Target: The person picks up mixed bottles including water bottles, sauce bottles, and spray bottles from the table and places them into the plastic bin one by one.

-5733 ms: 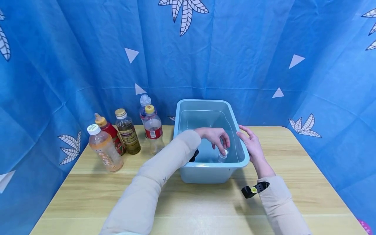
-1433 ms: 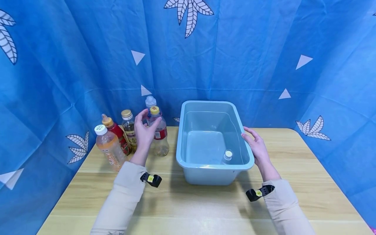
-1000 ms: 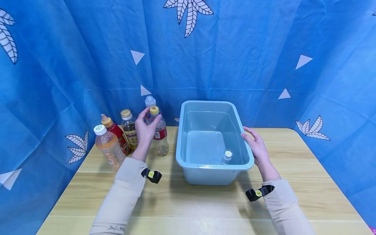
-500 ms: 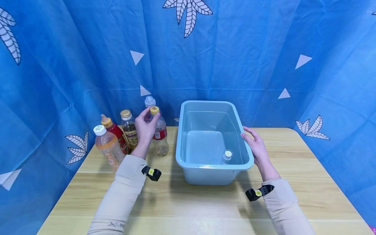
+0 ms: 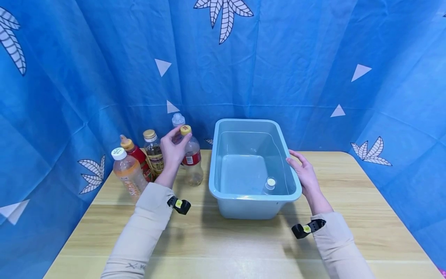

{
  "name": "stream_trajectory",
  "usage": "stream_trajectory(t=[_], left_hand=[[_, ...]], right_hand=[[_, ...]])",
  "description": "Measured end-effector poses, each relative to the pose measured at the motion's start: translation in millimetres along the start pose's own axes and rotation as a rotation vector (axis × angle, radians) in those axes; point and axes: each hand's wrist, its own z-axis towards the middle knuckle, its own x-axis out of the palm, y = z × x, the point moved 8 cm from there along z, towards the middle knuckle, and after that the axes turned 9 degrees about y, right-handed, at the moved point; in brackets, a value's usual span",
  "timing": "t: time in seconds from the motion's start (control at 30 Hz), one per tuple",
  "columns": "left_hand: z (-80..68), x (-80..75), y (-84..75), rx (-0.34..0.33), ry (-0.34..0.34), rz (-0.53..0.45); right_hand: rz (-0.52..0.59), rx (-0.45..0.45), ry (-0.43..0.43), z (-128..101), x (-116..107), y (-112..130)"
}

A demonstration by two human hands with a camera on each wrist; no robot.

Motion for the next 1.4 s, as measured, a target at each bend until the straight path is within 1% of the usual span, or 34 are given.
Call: stream_trajectory(t=[0.13,0.47,0.73,1.1,1.23,1.4], left_hand=[[-0.2,0.2,-6.7,0.01,0.017,0.01],[-1.1,0.4,-31.9,0.034,0.055,0.037],[0.7,-2.1,-57.2,0.105,0.072,-0.004],[1.1,-5.7,-89.7,0.133,0.08,0.048],[2.2,-7.0,-101.9,0.165,0.085,0.049],[5.1,-9.1,-118.3,0.213,0.075,0.055]], right_hand=[[0.008,-0.003,0.003,0,0,0],[0.015,-0.011,0.005,-1,-1,1],[0.021,-0.01,0.008,-1,-1,2],[0.012,-0.013,0.01,0,0,2],[0.007,-0.017,0.01,0,0,2],[0.006,-0.01,0.012,0,0,1]])
